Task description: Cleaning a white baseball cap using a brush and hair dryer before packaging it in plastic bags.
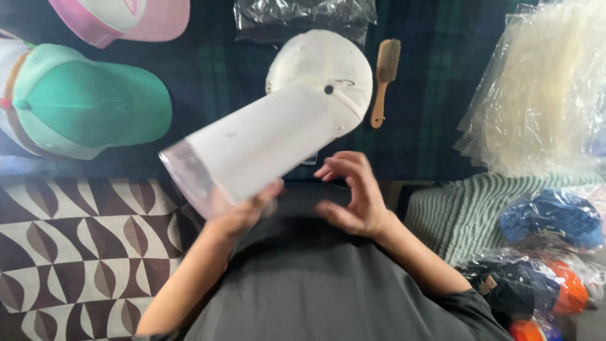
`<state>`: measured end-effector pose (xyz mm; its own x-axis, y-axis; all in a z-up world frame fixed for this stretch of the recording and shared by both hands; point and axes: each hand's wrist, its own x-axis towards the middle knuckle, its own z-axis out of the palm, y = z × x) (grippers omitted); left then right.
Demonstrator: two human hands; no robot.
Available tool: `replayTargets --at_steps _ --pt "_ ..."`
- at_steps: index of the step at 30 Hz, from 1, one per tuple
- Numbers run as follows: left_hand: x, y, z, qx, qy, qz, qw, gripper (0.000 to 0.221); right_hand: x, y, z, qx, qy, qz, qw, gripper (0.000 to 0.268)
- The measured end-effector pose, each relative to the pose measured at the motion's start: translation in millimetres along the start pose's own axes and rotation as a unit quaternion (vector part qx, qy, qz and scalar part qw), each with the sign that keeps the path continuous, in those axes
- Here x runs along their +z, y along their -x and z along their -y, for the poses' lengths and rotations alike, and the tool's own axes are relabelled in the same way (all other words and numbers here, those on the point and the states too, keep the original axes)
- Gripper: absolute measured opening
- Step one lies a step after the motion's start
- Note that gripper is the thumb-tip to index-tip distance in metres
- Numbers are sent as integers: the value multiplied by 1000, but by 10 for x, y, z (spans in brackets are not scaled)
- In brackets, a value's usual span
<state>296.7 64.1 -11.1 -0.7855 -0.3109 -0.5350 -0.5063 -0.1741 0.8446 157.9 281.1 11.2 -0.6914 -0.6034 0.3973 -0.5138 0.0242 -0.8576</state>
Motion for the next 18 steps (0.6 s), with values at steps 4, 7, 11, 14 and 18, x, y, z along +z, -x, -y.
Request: replayTargets --at_steps 4,7,11,14,18 --pt "1229 -222 -262 110 -72 104 986 34 -501 828 -232 67 -17 70 995 92" --pt "1780 -388 -419 176 -120 163 963 48 -940 903 -423 114 65 27 991 92" --pt "1815 -371 -439 276 -196 242 909 72 -1366 202 -432 127 296 -50 945 54" --pt "1309 -242 -284 177 -173 322 914 46 -1716 562 -1420 273 276 -82 918 68" --pt "663 -155 262 97 -212 200 952 31 -1722 573 -1993 274 355 -34 893 62"
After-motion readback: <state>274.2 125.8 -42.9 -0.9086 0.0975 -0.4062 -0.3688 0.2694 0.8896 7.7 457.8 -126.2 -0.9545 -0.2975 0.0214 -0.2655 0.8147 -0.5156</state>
